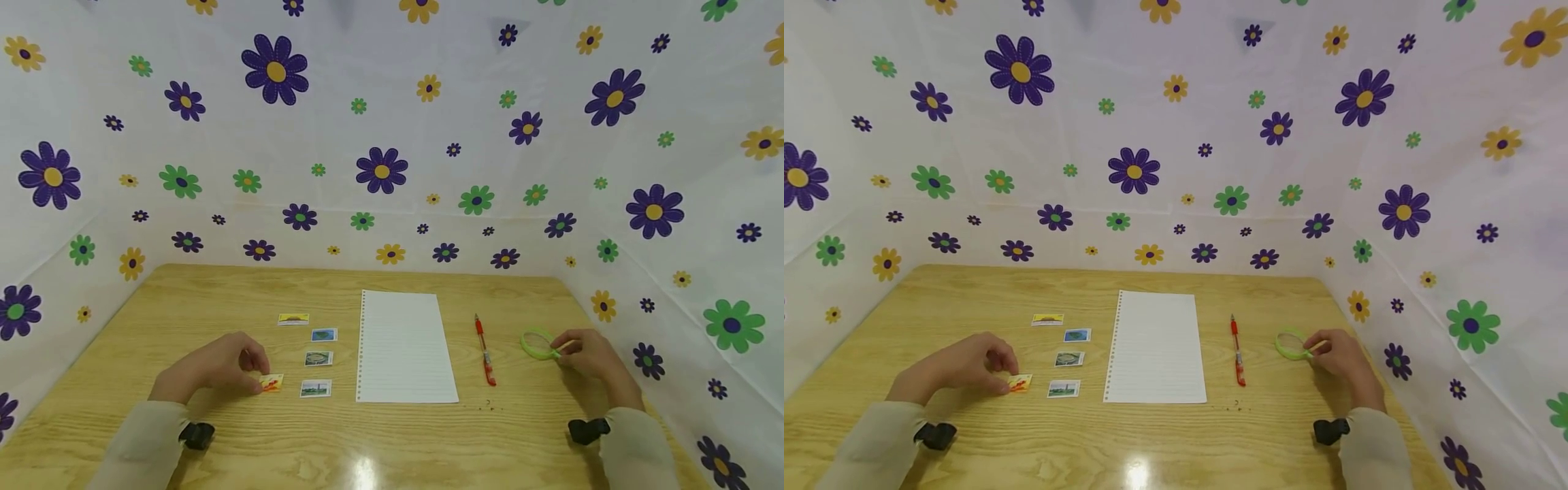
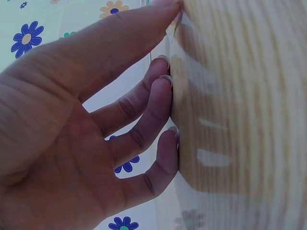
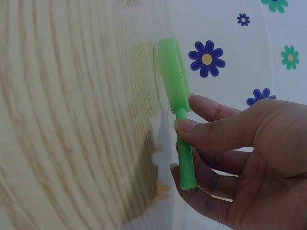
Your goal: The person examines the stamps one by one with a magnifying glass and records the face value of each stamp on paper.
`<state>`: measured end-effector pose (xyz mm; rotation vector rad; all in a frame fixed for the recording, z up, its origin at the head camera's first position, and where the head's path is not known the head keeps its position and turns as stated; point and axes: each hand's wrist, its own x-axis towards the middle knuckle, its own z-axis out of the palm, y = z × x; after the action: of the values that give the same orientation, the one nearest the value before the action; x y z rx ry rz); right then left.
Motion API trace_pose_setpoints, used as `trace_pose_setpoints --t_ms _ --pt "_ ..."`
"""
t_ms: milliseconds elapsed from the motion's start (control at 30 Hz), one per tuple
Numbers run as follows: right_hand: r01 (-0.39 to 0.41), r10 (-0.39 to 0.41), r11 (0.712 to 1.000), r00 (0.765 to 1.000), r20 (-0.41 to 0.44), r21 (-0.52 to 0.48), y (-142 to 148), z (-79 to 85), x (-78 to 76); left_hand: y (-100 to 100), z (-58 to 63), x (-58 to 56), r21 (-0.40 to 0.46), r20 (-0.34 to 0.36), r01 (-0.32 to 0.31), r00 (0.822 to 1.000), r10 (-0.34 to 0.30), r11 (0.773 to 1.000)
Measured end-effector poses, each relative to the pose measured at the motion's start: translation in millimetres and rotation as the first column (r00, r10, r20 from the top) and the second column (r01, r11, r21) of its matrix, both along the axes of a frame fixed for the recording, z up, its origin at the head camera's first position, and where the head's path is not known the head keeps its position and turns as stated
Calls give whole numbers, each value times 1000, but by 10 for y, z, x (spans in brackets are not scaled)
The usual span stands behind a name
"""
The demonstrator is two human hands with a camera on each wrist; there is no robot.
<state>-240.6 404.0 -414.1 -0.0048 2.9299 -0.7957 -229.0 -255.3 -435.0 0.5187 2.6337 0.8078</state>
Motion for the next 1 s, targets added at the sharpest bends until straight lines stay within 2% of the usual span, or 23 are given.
trace_pose_setpoints --t_ms 433,833,1000 --pt "-26 27 999 999 23 -24 66 -39 -24 -6 18 4 8 3 4 1000 -4 1000" --pt "-2 3 1000 999 48 -31 55 -53 -27 -14 23 19 25 2 21 1000 -21 999" --pt "5 -4 1000 999 54 -30 61 -62 -25 -14 14 8 18 10 5 1000 -5 1000"
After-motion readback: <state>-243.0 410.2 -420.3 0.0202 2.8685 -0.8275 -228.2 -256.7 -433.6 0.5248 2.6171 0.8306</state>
